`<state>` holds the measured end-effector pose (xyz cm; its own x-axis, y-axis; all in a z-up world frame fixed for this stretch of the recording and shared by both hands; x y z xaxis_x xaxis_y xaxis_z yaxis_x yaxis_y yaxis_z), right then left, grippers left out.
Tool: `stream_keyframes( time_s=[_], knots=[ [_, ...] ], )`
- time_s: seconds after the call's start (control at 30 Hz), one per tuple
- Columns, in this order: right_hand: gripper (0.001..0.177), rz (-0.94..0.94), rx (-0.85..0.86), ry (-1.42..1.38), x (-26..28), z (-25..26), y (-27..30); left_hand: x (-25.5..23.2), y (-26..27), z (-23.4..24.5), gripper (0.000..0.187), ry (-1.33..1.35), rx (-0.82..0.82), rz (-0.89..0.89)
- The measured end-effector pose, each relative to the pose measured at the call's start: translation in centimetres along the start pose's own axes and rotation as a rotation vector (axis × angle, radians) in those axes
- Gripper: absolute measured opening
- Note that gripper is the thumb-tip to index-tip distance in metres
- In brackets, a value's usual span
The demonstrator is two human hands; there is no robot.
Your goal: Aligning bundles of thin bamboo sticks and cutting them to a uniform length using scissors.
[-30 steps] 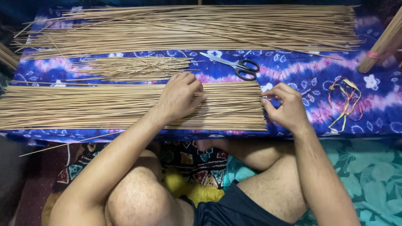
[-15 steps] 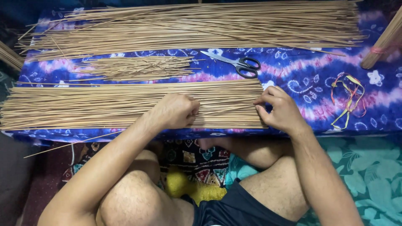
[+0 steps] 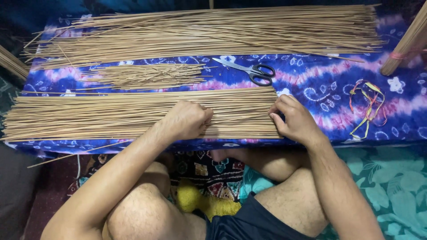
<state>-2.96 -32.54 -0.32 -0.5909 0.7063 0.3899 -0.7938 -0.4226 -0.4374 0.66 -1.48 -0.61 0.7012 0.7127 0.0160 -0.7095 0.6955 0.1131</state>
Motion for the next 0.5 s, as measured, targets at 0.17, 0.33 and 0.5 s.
stream_keyframes(
  time_s=[0.17,0.33,0.5],
  knots=[
    [0.011,-0.024,-0.089,-0.019,-0.8,1.0,0.1,0.6,0.1,3.0,0.011,0.036,-0.268,-0.032],
    [0.013,-0.074,-0.162,-0.011,-1.7,0.3,0.1,2.1,-1.0,1.6,0.01,-0.066,-0.541,-0.018],
    [0.011,-0.101,-0.163,-0.01,-1.6,-0.1,0.0,2.9,-1.8,-0.6,0.01,-0.031,-0.485,0.009]
  ],
)
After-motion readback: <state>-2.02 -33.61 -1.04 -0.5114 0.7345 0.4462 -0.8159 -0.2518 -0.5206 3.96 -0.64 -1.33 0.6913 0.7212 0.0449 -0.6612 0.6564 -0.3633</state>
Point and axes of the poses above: each hand's wrist, its own y-axis away from the middle knuckle, its own z-axis out of the back of the hand, x = y × z, the point moved 4 cm from there along -y, towards the middle knuckle, and after that the axes turned 2 degrees about z, right-handed, at the moved point
